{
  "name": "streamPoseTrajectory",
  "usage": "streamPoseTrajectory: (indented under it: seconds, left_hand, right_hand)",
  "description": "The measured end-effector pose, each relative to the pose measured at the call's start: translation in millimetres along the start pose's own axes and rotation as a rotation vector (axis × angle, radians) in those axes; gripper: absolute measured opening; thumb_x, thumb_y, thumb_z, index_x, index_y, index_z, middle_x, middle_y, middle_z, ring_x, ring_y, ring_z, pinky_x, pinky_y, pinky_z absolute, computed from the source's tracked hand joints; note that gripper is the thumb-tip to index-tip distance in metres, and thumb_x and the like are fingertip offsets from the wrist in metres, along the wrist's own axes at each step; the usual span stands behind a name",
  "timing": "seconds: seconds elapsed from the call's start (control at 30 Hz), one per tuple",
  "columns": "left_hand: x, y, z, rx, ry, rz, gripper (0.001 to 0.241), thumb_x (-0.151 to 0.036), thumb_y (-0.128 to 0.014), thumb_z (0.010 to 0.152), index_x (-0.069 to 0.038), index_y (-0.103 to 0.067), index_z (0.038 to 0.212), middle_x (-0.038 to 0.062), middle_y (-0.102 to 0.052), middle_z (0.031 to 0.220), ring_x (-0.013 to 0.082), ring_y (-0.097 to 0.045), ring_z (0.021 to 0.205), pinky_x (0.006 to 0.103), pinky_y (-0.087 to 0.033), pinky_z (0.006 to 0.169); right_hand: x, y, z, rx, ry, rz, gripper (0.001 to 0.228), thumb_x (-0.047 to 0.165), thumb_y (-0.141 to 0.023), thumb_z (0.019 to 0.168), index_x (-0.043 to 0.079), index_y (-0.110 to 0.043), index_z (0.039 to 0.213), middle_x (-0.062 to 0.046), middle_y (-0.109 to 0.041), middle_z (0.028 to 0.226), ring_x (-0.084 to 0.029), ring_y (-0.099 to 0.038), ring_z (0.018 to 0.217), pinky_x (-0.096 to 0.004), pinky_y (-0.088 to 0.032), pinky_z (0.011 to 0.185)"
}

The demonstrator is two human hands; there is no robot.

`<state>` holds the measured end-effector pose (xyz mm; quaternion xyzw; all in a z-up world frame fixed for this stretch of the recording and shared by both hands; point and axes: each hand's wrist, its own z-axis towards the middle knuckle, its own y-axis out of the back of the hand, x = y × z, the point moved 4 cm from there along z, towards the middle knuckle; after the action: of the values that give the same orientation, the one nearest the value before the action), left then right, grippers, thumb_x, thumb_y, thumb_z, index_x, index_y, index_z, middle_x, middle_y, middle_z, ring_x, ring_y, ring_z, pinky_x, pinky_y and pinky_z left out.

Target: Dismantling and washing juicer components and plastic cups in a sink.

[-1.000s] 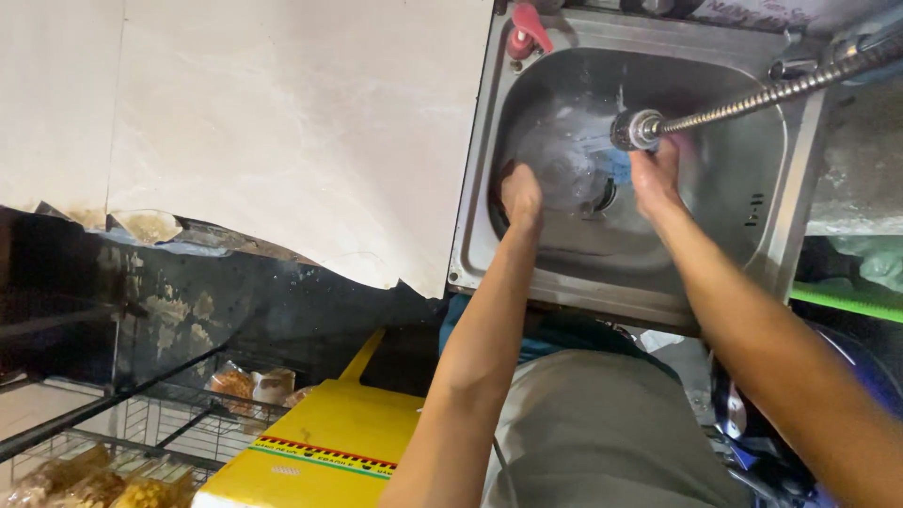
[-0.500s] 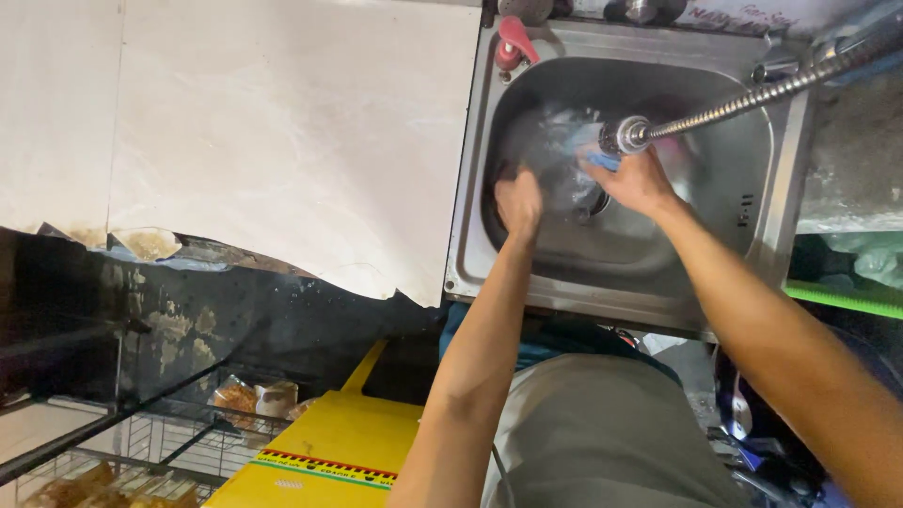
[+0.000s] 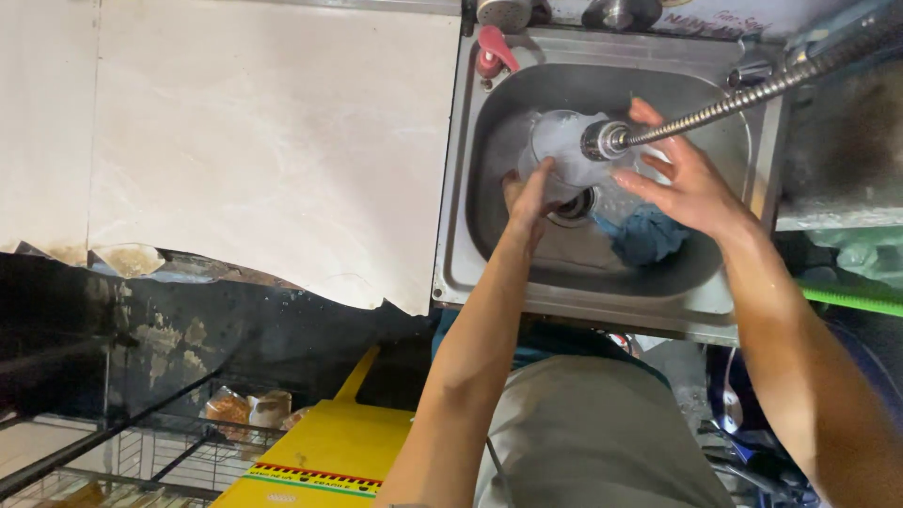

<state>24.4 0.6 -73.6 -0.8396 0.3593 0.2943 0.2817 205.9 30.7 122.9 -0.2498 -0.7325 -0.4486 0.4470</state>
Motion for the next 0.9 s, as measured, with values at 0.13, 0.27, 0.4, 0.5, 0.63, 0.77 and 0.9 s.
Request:
streamPoseTrajectory:
  seconds: [0.13,0.27,0.4,0.5,0.63,0.77,0.9]
  left_hand:
    - [-12,-1,1,0.076,0.108,-0.083,0.088,-0.043,-0.082,0.068,-0.005,-0.050,0.140,0.020,-0.065,0.126,0.0362,-0.068,0.103,0.0431,-0.058,0.057]
    - [36,4,35,0.113,0.228,-0.084,0.087,-0.052,-0.080,0.071,-0.002,-0.053,0.137,0.018,-0.067,0.119,0.0323,-0.068,0.095,0.0418,-0.059,0.058]
    - [36,6,26,0.214,0.258,-0.032,0.089,-0.052,-0.082,0.069,0.000,-0.061,0.138,0.011,-0.070,0.116,0.0223,-0.068,0.095,0.0355,-0.057,0.061]
    - [-57,7,-47,-0.063,-0.080,0.346,0.097,-0.031,-0.088,0.061,-0.003,-0.044,0.143,0.018,-0.073,0.114,0.0318,-0.070,0.089,0.0426,-0.058,0.068]
    - [-97,7,-87,-0.124,-0.654,0.741,0.093,-0.029,-0.098,0.065,-0.003,-0.047,0.138,0.016,-0.065,0.127,0.0327,-0.065,0.112,0.0439,-0.054,0.089]
    - [-159,1,-143,0.047,-1.045,1.043,0.095,-0.032,-0.089,0.069,-0.011,-0.042,0.149,0.009,-0.057,0.137,0.0324,-0.055,0.126,0.0404,-0.057,0.094]
    - [-191,6,-181,0.182,-1.501,1.230,0.082,-0.039,-0.082,0.084,-0.022,-0.041,0.153,0.005,-0.053,0.142,0.0302,-0.048,0.136,0.0412,-0.055,0.110]
  right_hand:
    - [26,-7,11,0.039,0.119,0.081,0.040,0.013,-0.074,0.096,0.007,-0.063,0.134,-0.009,-0.066,0.132,-0.019,-0.063,0.120,-0.034,-0.053,0.103]
    - [45,-18,23,0.039,0.168,0.015,0.020,0.009,-0.073,0.097,0.007,-0.074,0.117,-0.008,-0.070,0.120,-0.017,-0.069,0.111,-0.029,-0.059,0.091]
    - [52,-7,29,-0.138,0.009,-0.187,0.026,0.019,-0.075,0.097,0.012,-0.075,0.122,-0.009,-0.072,0.110,-0.018,-0.070,0.096,-0.031,-0.056,0.084]
    - [36,1,17,-0.046,-0.132,-0.336,0.032,0.026,-0.077,0.093,0.018,-0.076,0.124,-0.009,-0.077,0.098,-0.017,-0.071,0.088,-0.033,-0.055,0.079]
    - [15,11,5,0.112,-0.128,-0.325,0.034,0.028,-0.076,0.090,0.019,-0.076,0.124,-0.008,-0.079,0.099,-0.017,-0.072,0.089,-0.034,-0.056,0.079]
    - [-23,37,18,0.160,-0.223,-0.612,0.047,0.029,-0.077,0.091,0.022,-0.071,0.136,-0.017,-0.076,0.107,-0.026,-0.071,0.096,-0.040,-0.054,0.087]
    - [-55,87,42,-0.121,0.232,-1.067,0.067,0.010,-0.075,0.076,0.008,-0.066,0.142,-0.025,-0.063,0.144,-0.036,-0.058,0.134,-0.044,-0.047,0.109]
